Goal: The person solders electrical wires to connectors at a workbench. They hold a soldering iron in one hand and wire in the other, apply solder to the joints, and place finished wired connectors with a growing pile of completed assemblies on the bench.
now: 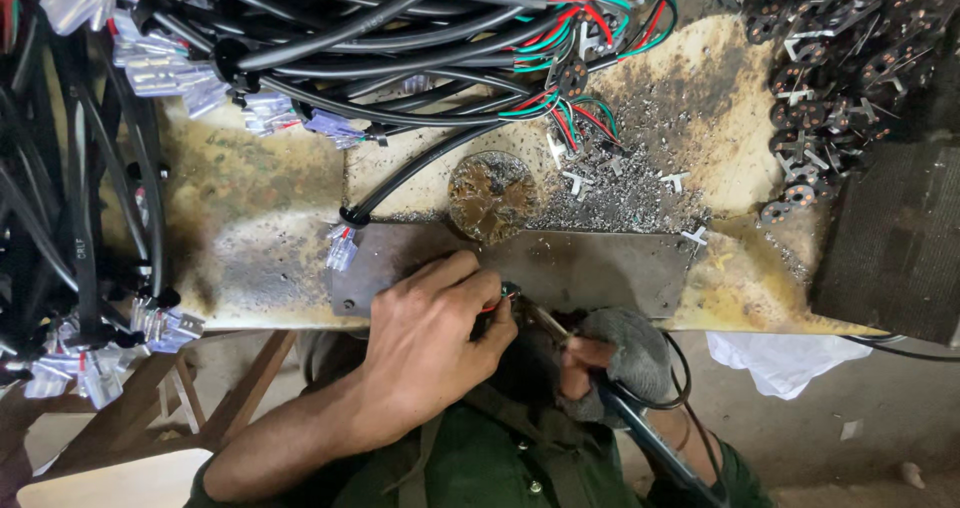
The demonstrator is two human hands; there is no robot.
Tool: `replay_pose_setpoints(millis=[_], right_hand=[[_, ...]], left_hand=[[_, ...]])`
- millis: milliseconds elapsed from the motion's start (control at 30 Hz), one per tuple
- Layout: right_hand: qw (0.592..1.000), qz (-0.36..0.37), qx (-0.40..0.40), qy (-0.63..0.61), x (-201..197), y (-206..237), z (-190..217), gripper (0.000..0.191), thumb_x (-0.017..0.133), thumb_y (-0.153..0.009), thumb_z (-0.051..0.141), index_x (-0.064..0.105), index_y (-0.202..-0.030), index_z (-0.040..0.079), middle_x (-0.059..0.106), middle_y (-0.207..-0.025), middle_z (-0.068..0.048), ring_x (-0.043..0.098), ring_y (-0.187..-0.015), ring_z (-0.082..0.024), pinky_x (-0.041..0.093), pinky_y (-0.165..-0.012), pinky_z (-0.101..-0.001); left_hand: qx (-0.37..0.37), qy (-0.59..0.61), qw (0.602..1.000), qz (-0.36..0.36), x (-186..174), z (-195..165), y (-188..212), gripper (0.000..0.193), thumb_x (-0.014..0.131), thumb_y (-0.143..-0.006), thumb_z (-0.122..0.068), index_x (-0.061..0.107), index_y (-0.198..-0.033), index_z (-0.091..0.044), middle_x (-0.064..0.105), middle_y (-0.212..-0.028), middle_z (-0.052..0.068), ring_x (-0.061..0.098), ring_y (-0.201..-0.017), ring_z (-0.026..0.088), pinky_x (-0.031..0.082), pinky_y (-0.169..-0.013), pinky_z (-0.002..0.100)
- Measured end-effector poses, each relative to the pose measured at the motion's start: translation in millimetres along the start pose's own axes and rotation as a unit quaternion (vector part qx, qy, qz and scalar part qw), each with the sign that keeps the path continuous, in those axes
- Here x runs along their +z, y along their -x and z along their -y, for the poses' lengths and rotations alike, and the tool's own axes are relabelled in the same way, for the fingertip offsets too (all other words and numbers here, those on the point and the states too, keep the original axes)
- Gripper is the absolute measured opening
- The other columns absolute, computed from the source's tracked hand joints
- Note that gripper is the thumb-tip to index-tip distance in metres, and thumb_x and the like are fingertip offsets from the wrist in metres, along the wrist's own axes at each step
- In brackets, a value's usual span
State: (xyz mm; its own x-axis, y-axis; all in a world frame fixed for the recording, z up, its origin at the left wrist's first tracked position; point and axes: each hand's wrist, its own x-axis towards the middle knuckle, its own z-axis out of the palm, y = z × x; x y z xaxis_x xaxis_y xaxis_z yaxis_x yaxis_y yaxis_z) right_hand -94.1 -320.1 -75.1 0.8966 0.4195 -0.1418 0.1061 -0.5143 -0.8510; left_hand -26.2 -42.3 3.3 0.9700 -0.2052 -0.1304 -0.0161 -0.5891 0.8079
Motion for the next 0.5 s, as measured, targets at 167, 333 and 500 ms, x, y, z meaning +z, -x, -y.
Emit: replay_pose_setpoints(millis=[167, 333, 500], right_hand=[[0.995, -0.089, -0.045, -0.008, -0.6, 4.3, -3.6, 0.021, 0.073, -0.091, 0.014, 0.062, -0.075, 0.005, 0.063, -0.065, -0.011, 0.059, -0.056, -0.026, 0.044, -0.053, -0.0389], [0.974, -0.092, 0.103, -0.180, -2.4, 13.8, -5.7, 0.014, 0.074, -0.091, 0.017, 0.067, -0.087, 0.005, 0.064, -0.065, -0.008, 0.061, -0.055, -0.023, 0.048, -0.053, -0.0364], [0.956, -0.085, -0.259, 0.109, -6.1, 1.3, -7.9, 0.013, 0.073, -0.096, 0.018, 0.065, -0.106, 0.016, 0.060, -0.070, 0.000, 0.060, -0.060, -0.023, 0.046, -0.058, -0.0363]], left_hand=[[0.034, -0.011, 0.999, -0.028, 2.2, 0.4, 1.1, 0.019, 0.076, -0.079, -0.017, 0.060, -0.072, -0.009, 0.059, -0.077, 0.008, 0.065, -0.073, 0.031, 0.051, -0.060, 0.045], [0.028, -0.006, 1.000, -0.010, 1.5, 1.3, 3.6, 0.019, 0.076, -0.078, -0.017, 0.060, -0.073, -0.008, 0.059, -0.077, 0.008, 0.066, -0.072, 0.031, 0.051, -0.059, 0.045], [0.032, -0.010, 0.999, -0.013, 0.9, 1.8, 5.1, 0.019, 0.077, -0.079, -0.018, 0.061, -0.075, -0.009, 0.059, -0.078, 0.008, 0.066, -0.073, 0.031, 0.051, -0.060, 0.045]])
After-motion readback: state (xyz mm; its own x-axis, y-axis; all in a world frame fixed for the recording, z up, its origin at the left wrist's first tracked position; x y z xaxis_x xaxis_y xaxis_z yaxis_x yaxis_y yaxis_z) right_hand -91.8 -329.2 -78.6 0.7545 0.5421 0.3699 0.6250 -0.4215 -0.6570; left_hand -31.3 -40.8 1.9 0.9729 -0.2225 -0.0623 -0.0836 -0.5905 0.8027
